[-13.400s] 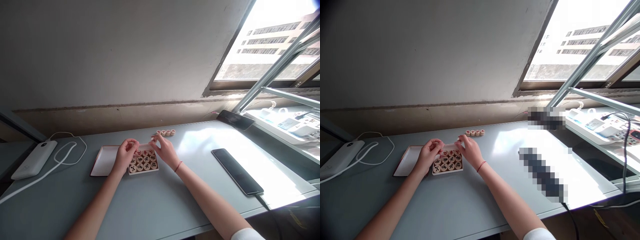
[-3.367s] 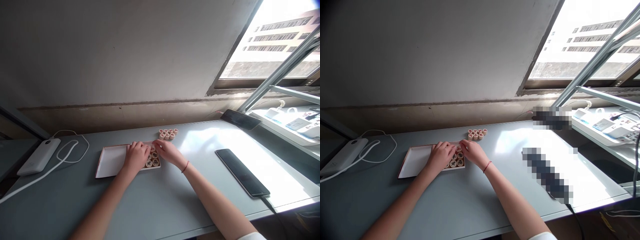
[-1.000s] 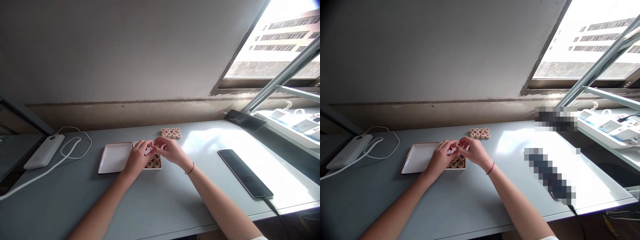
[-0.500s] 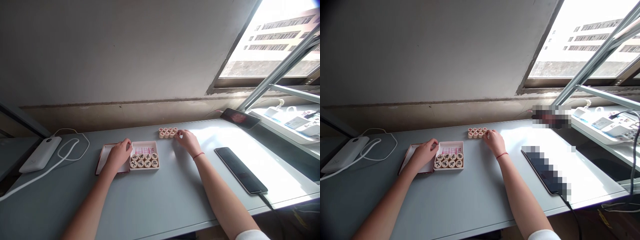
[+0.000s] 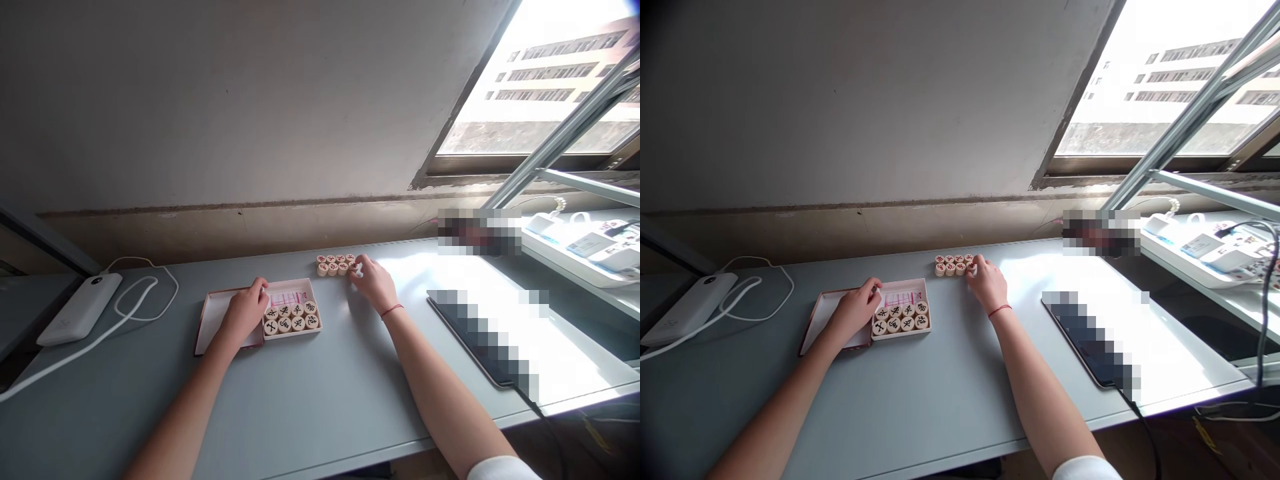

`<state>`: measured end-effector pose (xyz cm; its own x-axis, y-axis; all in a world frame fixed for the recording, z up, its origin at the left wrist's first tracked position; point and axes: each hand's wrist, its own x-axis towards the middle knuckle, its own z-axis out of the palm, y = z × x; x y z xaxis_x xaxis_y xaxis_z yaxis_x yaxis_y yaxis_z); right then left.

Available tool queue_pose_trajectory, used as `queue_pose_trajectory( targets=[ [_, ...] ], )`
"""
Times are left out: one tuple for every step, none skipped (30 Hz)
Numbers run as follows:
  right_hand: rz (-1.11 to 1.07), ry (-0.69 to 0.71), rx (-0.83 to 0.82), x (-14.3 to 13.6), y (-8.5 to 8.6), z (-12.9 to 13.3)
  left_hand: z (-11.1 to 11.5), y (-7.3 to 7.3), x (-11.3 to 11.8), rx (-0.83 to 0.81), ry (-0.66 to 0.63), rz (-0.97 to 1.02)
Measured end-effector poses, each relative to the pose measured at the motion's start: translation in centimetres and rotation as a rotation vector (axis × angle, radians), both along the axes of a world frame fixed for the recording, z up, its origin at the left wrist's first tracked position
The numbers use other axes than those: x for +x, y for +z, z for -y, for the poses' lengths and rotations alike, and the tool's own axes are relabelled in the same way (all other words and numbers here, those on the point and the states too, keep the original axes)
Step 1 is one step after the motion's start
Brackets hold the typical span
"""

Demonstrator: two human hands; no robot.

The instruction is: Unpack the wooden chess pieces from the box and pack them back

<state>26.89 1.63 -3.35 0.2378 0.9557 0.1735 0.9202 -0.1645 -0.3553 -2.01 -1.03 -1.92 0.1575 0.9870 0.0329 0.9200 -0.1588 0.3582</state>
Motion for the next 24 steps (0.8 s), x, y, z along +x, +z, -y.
queue_pose_trajectory(
  targets=[
    [-0.001,-0.012,0.023,-0.4,0.3,0.2,0.1,0.0,0.1,0.000,0.000,0.002],
    [-0.017,0.001,0.049,-1.0,0.7,0.5,0.1,0.0,0.1,0.004,-0.003,0.003],
    [-0.048,0.046,0.068,-1.7,1.0,0.8,0.2,0.0,0.2,0.014,-0.009,-0.002],
    [-0.094,0.123,0.074,-2.5,1.2,1.1,0.3,0.1,0.2,0.034,-0.015,-0.016],
    [-0.147,0.216,0.064,-3.4,1.4,1.5,0.4,0.1,0.3,0.065,-0.023,-0.039],
    [-0.199,0.309,0.040,-4.2,1.5,1.8,0.5,0.1,0.4,0.103,-0.035,-0.068],
    [-0.241,0.392,0.007,-5.1,1.5,2.2,0.6,0.2,0.4,0.141,-0.056,-0.097],
    [-0.267,0.456,-0.029,-5.8,1.3,2.5,0.7,0.2,0.5,0.173,-0.086,-0.124],
    [-0.275,0.501,-0.062,-6.4,1.2,2.7,0.8,0.2,0.6,0.192,-0.122,-0.146],
    [-0.270,0.527,-0.085,-6.9,1.0,2.9,0.8,0.2,0.8,0.198,-0.161,-0.161],
    [-0.257,0.539,-0.100,-7.2,0.8,3.0,0.9,0.2,0.9,0.194,-0.198,-0.173],
    [-0.241,0.542,-0.107,-7.4,0.6,3.1,0.9,0.1,0.9,0.187,-0.225,-0.187],
    [-0.229,0.537,-0.108,-7.5,0.4,3.1,0.9,0.1,1.0,0.179,-0.245,-0.202],
    [-0.224,0.530,-0.106,-7.5,0.3,3.0,0.9,0.0,1.0,0.171,-0.263,-0.214],
    [-0.223,0.524,-0.105,-7.5,0.3,3.0,0.9,0.0,0.9,0.164,-0.281,-0.220],
    [-0.224,0.519,-0.105,-7.5,0.3,2.9,0.9,0.0,0.7,0.157,-0.300,-0.216],
    [-0.223,0.513,-0.107,-7.4,0.2,2.9,1.0,0.0,0.5,0.149,-0.317,-0.199],
    [-0.222,0.507,-0.109,-7.4,0.3,2.8,1.1,0.0,0.3,0.138,-0.334,-0.169],
    [-0.220,0.501,-0.110,-7.4,0.3,2.8,1.2,0.0,0.0,0.124,-0.346,-0.129],
    [-0.219,0.496,-0.111,-7.5,0.2,2.8,1.4,0.1,-0.3,0.111,-0.352,-0.084],
    [-0.218,0.492,-0.111,-7.5,0.2,2.8,1.5,0.2,-0.5,0.099,-0.353,-0.039],
    [-0.220,0.489,-0.110,-7.5,0.2,2.8,1.7,0.4,-0.7,0.087,-0.352,0.000],
    [-0.223,0.487,-0.107,-7.6,0.1,2.8,1.8,0.5,-0.9,0.079,-0.349,0.032],
    [-0.226,0.486,-0.102,-7.6,0.0,2.7,1.9,0.6,-1.0,0.071,-0.346,0.059]
  ],
)
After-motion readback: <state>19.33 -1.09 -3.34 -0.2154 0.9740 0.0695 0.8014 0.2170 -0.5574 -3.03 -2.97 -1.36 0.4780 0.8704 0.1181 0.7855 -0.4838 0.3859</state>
